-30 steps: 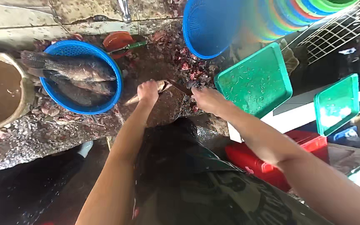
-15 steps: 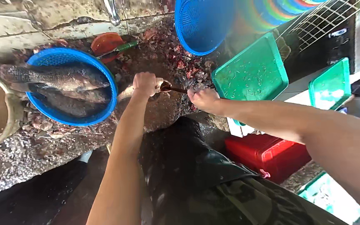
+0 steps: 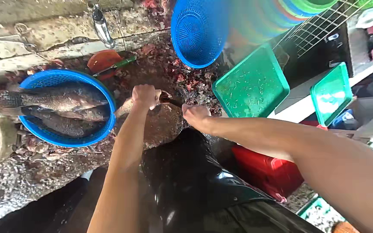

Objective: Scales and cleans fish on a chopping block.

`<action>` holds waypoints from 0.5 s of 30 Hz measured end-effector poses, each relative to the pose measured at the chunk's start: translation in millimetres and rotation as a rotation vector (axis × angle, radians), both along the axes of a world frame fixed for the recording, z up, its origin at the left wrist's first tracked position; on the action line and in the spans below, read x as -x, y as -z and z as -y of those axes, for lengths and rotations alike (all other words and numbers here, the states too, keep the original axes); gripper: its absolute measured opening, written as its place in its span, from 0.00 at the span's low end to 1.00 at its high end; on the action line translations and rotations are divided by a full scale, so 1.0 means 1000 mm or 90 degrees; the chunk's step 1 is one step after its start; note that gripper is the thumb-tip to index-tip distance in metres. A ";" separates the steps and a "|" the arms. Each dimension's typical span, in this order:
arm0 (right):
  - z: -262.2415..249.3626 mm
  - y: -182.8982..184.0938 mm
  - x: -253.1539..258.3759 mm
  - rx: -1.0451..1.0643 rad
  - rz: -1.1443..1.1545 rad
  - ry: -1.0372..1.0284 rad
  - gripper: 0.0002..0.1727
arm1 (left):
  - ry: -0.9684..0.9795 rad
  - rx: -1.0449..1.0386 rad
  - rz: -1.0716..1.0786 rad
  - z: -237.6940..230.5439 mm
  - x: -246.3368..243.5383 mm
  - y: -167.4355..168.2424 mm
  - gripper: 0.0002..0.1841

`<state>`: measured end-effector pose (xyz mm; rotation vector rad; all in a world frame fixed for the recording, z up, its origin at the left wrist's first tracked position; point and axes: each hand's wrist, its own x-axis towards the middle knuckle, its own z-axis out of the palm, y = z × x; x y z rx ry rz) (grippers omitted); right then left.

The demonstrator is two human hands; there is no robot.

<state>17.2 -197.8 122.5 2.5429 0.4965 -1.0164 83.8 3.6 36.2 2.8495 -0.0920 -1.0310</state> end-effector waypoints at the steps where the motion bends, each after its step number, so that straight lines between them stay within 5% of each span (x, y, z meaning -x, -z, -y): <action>1: -0.007 0.003 0.003 -0.005 0.001 0.015 0.14 | 0.003 -0.004 0.000 0.002 -0.001 -0.001 0.25; 5: -0.029 -0.005 -0.007 0.011 -0.020 0.037 0.16 | -0.010 -0.004 -0.027 0.010 -0.008 -0.006 0.27; 10: 0.014 -0.007 -0.016 -0.017 0.007 -0.024 0.19 | -0.030 0.017 -0.063 0.003 -0.013 -0.004 0.32; 15: -0.044 -0.022 0.011 0.065 -0.033 0.032 0.23 | -0.018 0.005 -0.052 0.011 -0.010 0.000 0.31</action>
